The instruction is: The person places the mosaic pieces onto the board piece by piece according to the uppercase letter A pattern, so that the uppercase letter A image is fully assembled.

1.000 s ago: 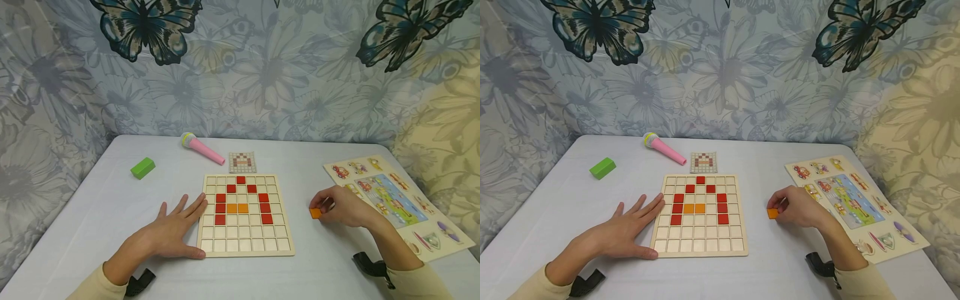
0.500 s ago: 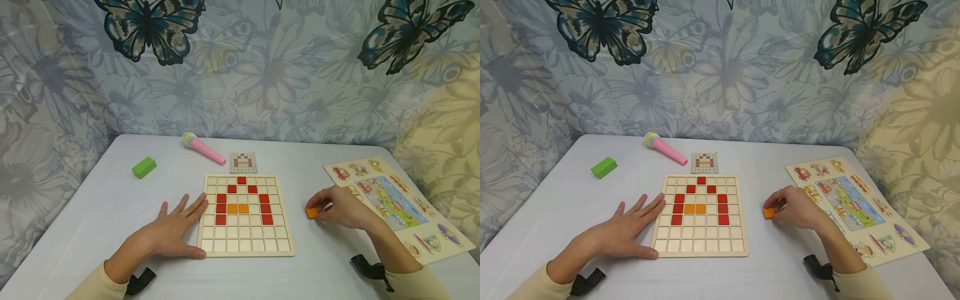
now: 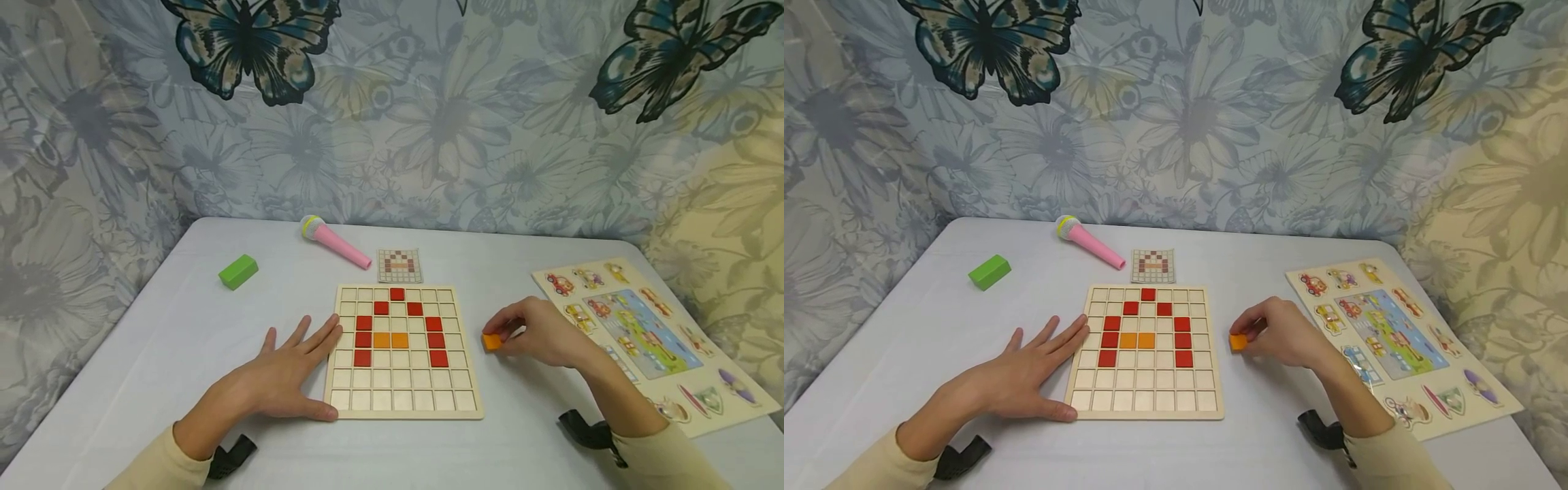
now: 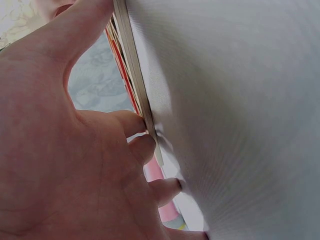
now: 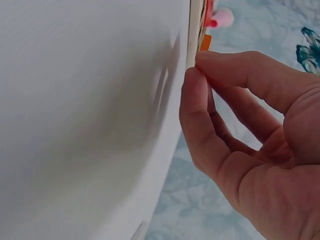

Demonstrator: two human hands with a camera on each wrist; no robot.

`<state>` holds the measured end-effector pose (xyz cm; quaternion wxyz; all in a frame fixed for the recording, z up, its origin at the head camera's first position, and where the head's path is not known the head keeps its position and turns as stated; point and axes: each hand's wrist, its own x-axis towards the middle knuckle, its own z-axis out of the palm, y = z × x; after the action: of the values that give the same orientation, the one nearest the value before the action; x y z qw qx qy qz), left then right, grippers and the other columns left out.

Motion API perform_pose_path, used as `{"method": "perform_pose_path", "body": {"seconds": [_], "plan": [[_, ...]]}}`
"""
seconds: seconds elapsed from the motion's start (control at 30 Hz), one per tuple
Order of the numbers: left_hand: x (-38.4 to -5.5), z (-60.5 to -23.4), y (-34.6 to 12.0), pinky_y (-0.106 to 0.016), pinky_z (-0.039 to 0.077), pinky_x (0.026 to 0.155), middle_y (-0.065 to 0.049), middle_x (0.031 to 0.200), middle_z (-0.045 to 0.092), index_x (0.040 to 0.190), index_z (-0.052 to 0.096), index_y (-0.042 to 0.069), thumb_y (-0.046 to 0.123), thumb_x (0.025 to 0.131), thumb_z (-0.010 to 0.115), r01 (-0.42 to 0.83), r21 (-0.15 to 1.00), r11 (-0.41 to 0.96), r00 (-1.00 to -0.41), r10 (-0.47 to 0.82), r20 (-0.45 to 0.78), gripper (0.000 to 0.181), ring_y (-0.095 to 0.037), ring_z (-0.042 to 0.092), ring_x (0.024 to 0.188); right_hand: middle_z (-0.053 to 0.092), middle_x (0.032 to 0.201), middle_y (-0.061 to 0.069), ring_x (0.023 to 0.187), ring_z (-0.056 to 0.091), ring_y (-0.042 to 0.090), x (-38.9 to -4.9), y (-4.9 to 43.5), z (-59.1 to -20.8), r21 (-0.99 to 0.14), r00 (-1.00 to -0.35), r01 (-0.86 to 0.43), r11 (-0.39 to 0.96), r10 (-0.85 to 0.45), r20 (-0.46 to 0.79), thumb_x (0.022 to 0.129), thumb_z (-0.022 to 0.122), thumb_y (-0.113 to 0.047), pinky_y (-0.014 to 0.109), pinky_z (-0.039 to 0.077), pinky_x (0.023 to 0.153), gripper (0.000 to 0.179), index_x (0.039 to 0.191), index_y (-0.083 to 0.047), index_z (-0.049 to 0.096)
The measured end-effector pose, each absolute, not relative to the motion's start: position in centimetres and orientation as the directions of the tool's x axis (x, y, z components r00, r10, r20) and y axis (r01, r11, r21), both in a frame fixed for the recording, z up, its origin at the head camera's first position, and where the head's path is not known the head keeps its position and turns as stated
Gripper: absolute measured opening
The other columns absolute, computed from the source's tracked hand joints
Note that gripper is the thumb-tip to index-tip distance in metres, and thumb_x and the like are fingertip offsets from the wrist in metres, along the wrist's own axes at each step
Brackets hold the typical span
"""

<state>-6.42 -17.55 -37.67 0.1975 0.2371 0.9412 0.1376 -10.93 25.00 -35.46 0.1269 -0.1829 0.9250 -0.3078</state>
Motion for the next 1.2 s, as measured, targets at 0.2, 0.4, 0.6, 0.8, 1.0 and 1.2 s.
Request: {"method": "perform_pose_path", "body": {"seconds": [0.2, 0.4, 0.6, 0.8, 1.0, 1.2], "plan": [[-6.5, -37.6, -17.4, -0.087, 0.005, 0.111, 0.008, 0.177, -0.001, 0.169, 0.015, 0.019, 0.077, 0.076, 0.075, 0.395, 0.345, 0.852, -0.809, 0.5, -0.309, 0.125, -0.041, 0.002, 0.162, 0.077, 0.098, -0.001, 0.084, 0.066, 0.016, -11.3, 23.8, -35.5, -0.625, -0.905, -0.247, 0.741, -0.407, -0.124, 0.076, 0.087, -0.001, 0.025, 0.056, 0.071, 0.027, 0.1, -0.014, 0.082], [-6.5, -37.6, -17.4, -0.087, 0.006, 0.111, 0.008, 0.177, 0.0, 0.169, 0.015, 0.019, 0.077, 0.076, 0.076, 0.395, 0.344, 0.852, -0.809, 0.5, -0.309, 0.125, -0.041, 0.003, 0.162, 0.077, 0.098, 0.0, 0.083, 0.065, 0.017, -11.5, 22.5, -35.5, -0.647, -0.908, -0.229, 0.727, -0.398, -0.126, 0.076, 0.087, -0.001, 0.025, 0.056, 0.069, 0.026, 0.1, -0.012, 0.082], [-6.4, -37.5, -17.4, -0.087, 0.005, 0.111, 0.008, 0.177, -0.001, 0.169, 0.015, 0.02, 0.076, 0.076, 0.076, 0.389, 0.352, 0.851, -0.806, 0.5, -0.317, 0.125, -0.041, 0.002, 0.162, 0.077, 0.098, 0.001, 0.082, 0.064, 0.017, -11.7, 20.7, -35.4, -0.655, -0.908, -0.218, 0.723, -0.396, -0.135, 0.076, 0.087, -0.001, 0.026, 0.056, 0.069, 0.026, 0.099, -0.011, 0.083], [-6.3, -37.6, -17.4, -0.088, 0.006, 0.11, 0.008, 0.177, -0.001, 0.169, 0.014, 0.02, 0.077, 0.076, 0.075, 0.39, 0.355, 0.85, -0.807, 0.501, -0.313, 0.125, -0.041, 0.003, 0.162, 0.075, 0.091, 0.0, 0.079, 0.062, 0.016, -11.9, 18.8, -35.3, -0.658, -0.905, -0.217, 0.721, -0.401, -0.142, 0.077, 0.088, -0.004, 0.027, 0.053, 0.069, 0.022, 0.098, -0.011, 0.083], [-6.4, -37.6, -17.4, -0.088, 0.005, 0.11, 0.007, 0.177, 0.0, 0.169, 0.015, 0.019, 0.077, 0.076, 0.075, 0.393, 0.364, 0.845, -0.805, 0.507, -0.308, 0.125, -0.043, 0.003, 0.162, 0.074, 0.088, 0.0, 0.076, 0.061, 0.015, -12.3, 17.3, -35.5, -0.657, -0.899, -0.224, 0.72, -0.413, -0.146, 0.076, 0.085, 0.0, 0.029, 0.052, 0.068, 0.022, 0.095, -0.012, 0.083], [-6.4, -37.5, -17.3, -0.088, 0.006, 0.109, 0.006, 0.177, 0.0, 0.169, 0.015, 0.018, 0.076, 0.077, 0.075, 0.402, 0.361, 0.842, -0.804, 0.513, -0.301, 0.125, -0.043, 0.004, 0.162, 0.074, 0.084, -0.001, 0.074, 0.062, 0.014, -12.5, 16.0, -35.4, -0.658, -0.896, -0.204, 0.725, -0.409, -0.173, 0.074, 0.084, 0.003, 0.03, 0.054, 0.069, 0.023, 0.091, -0.013, 0.083]]}}
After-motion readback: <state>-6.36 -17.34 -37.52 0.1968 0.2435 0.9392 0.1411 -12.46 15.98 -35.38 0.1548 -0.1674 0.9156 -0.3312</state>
